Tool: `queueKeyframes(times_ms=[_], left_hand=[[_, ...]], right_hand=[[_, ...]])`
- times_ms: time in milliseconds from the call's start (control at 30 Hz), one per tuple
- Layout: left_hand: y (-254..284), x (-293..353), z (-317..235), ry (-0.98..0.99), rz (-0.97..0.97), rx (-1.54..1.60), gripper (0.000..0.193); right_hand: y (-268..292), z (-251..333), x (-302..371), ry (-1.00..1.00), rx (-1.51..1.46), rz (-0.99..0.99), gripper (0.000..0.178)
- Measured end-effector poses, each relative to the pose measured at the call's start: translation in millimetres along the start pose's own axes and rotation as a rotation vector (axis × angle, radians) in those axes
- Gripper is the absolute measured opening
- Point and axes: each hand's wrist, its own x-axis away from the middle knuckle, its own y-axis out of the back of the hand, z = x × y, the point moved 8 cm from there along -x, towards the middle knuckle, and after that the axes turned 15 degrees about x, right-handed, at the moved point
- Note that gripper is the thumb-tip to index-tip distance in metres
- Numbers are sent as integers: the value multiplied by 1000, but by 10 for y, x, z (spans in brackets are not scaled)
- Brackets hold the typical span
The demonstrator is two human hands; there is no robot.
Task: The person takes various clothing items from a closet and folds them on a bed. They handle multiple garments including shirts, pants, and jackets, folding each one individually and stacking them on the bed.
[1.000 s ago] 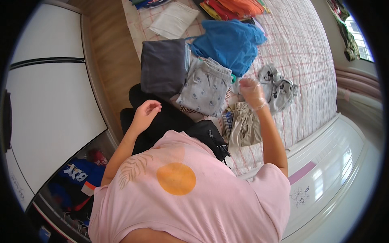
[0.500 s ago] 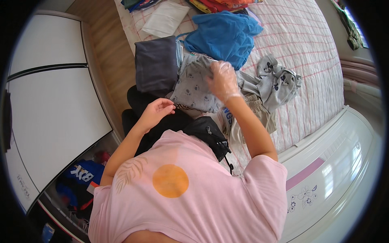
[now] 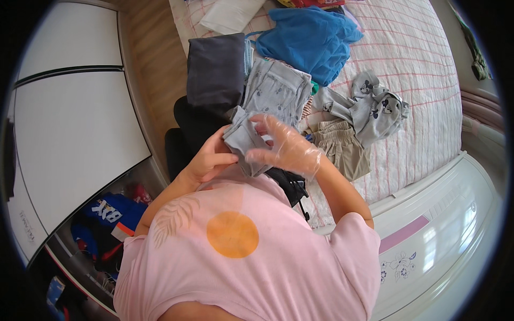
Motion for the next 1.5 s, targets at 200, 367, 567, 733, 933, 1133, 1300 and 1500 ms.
queueKeyframes(times_ms=[200, 367, 567, 733, 933, 1133, 1300, 1500], left_hand=[[-43, 13, -86, -196, -61, -233, 56], [-137, 40, -85, -195, 23, -160, 50], [-38, 27, -111, -233, -137, -208, 47], [2, 68, -97, -241, -130, -312, 46], [23, 304, -172, -77, -75, -221, 40], [-7, 420, -325, -195, -117, -293, 41], [109, 1108, -1363, -624, -300, -360, 59], [556, 2226, -3090, -820, -730, -766, 46]], right_hand=[[-119, -33, -22, -86, -47, -40, 42], [-127, 48, 19, 30, 83, -86, 49], [-201, -1, 41, -122, -244, 87, 39], [-179, -340, 25, -265, -435, -26, 26], [887, -887, -554, 171, 771, -751, 28], [907, -849, -868, -7, 971, -640, 37], [1576, -1031, -516, 8, -251, -663, 26], [2938, -988, 53, -131, 54, -853, 36]])
